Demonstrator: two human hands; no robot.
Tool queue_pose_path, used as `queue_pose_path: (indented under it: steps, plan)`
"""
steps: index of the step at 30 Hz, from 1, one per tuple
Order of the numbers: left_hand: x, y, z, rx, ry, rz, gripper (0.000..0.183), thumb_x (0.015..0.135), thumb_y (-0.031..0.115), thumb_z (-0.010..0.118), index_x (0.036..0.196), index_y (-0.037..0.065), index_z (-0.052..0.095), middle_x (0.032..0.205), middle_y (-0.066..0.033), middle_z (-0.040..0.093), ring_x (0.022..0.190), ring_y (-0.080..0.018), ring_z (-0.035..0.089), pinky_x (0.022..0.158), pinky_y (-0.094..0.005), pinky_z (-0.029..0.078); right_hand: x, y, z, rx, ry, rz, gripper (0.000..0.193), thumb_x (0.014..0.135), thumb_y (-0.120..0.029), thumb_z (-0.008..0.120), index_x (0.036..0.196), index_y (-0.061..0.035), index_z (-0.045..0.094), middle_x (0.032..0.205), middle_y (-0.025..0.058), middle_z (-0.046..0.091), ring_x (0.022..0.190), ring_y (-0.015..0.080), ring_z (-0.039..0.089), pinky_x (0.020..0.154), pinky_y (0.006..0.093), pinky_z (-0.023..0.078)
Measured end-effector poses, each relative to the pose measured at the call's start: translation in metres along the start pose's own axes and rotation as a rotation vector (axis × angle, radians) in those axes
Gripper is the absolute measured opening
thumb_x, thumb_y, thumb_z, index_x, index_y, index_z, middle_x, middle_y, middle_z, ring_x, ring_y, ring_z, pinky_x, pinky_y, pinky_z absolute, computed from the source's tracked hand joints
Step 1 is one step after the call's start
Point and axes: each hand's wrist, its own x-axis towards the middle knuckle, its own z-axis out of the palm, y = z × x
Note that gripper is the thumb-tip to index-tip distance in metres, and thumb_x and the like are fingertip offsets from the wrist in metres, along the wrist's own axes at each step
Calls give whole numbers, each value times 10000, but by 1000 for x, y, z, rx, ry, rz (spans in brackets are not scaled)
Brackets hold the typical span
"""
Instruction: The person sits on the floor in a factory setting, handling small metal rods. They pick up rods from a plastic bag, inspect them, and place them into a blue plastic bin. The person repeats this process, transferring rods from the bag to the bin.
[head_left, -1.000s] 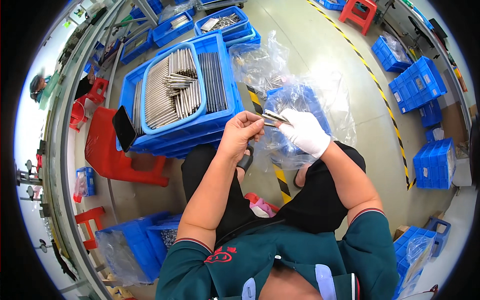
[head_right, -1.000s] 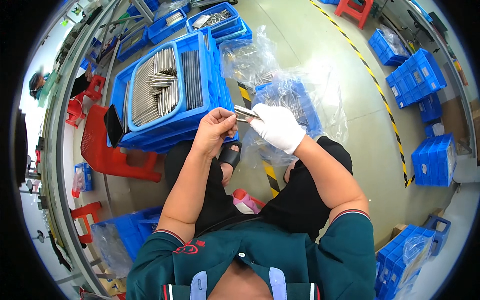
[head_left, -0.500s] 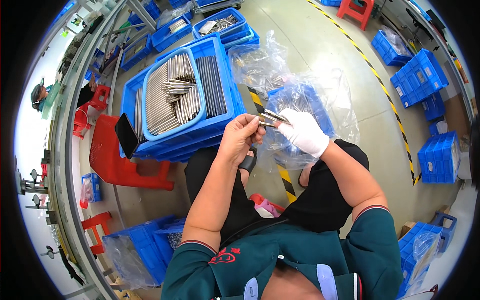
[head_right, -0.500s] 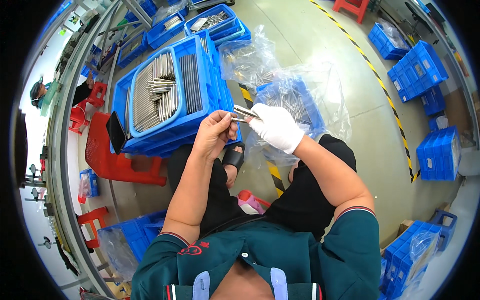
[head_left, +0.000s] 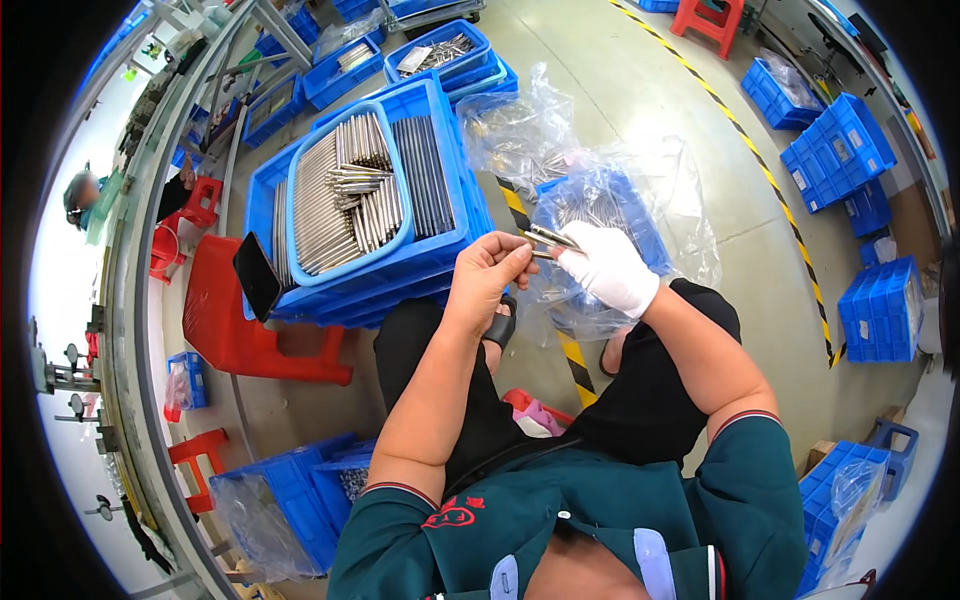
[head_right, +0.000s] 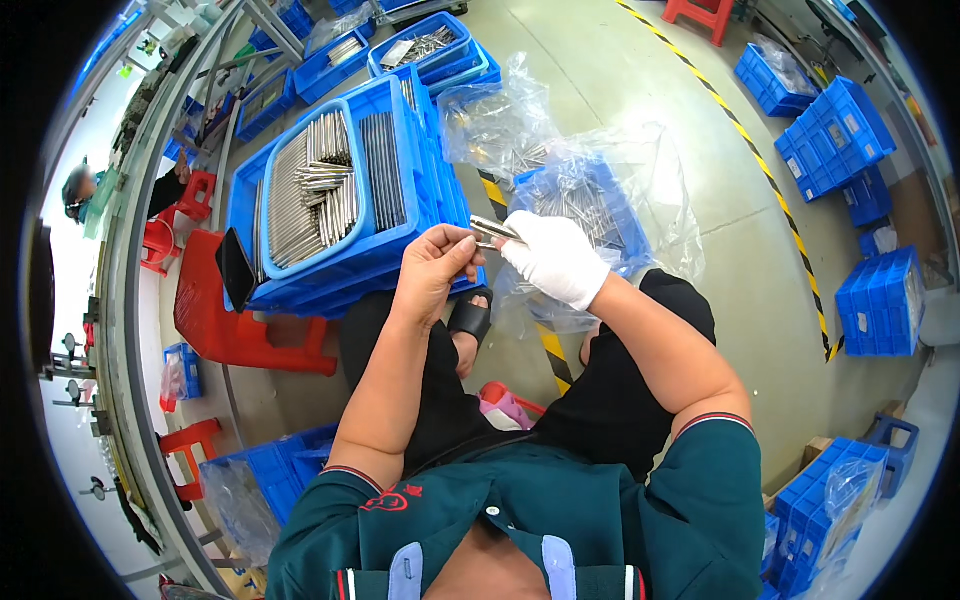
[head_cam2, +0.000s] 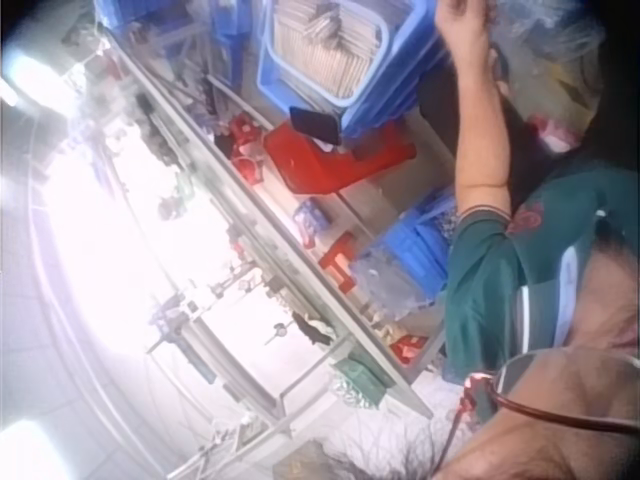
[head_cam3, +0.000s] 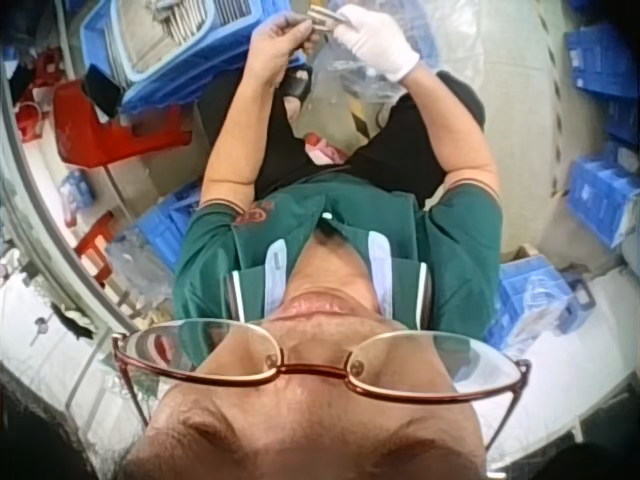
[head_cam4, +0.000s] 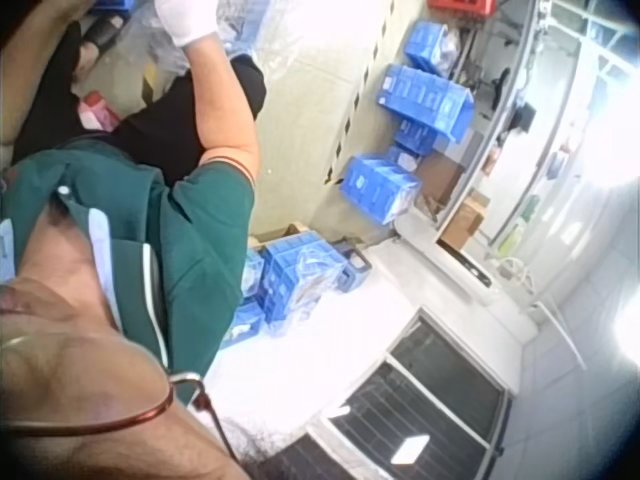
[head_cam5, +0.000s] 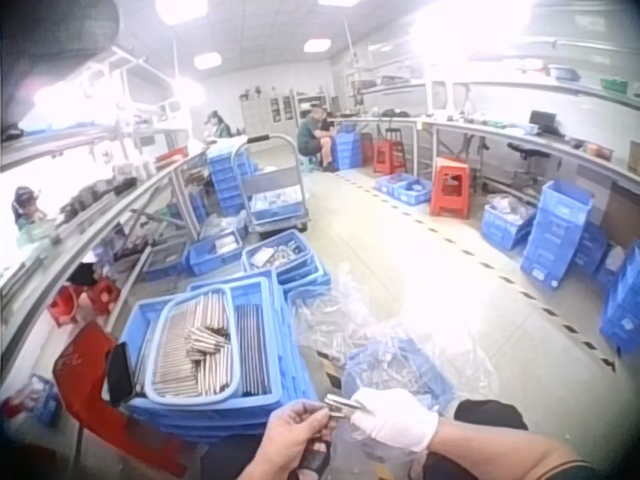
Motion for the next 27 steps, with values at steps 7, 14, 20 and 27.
queue_pose_path:
  steps: [7, 14, 20, 27]
  plan:
    - [2, 3, -10, -67, 60, 42, 175, 892, 151, 627, 891, -22, 603, 664, -46, 579, 546, -93, 496, 504, -226, 408, 1, -2, -14, 182, -88, 65, 286, 864, -319, 580, 848, -33, 581, 686, 137, 533, 631, 256, 519, 606, 355, 414]
    - [2, 0, -10, -205, -64, -67, 129, 880, 128, 638, 861, 9, 594, 654, -39, 571, 527, -89, 480, 492, -212, 381, 0, -2, -12, 286, -225, 132, 312, 866, -333, 585, 853, -21, 588, 673, 97, 510, 639, 189, 480, 612, 326, 402]
    - [0, 5, -7, -36, -34, -10, 97, 860, 95, 654, 846, 12, 605, 682, -45, 590, 546, -91, 497, 498, -224, 391, -1, -2, -12, 283, -215, 86, 280, 866, -291, 590, 843, -13, 579, 656, 61, 484, 631, 148, 445, 592, 309, 386]
    - [3, -5, -16, -311, -97, -76, 102, 864, 115, 656, 871, 19, 620, 707, -42, 593, 575, -103, 509, 513, -242, 407, -5, -8, -7, 303, -167, 70, 264, 870, -266, 590, 852, -3, 568, 680, 68, 498, 654, 145, 443, 617, 312, 397]
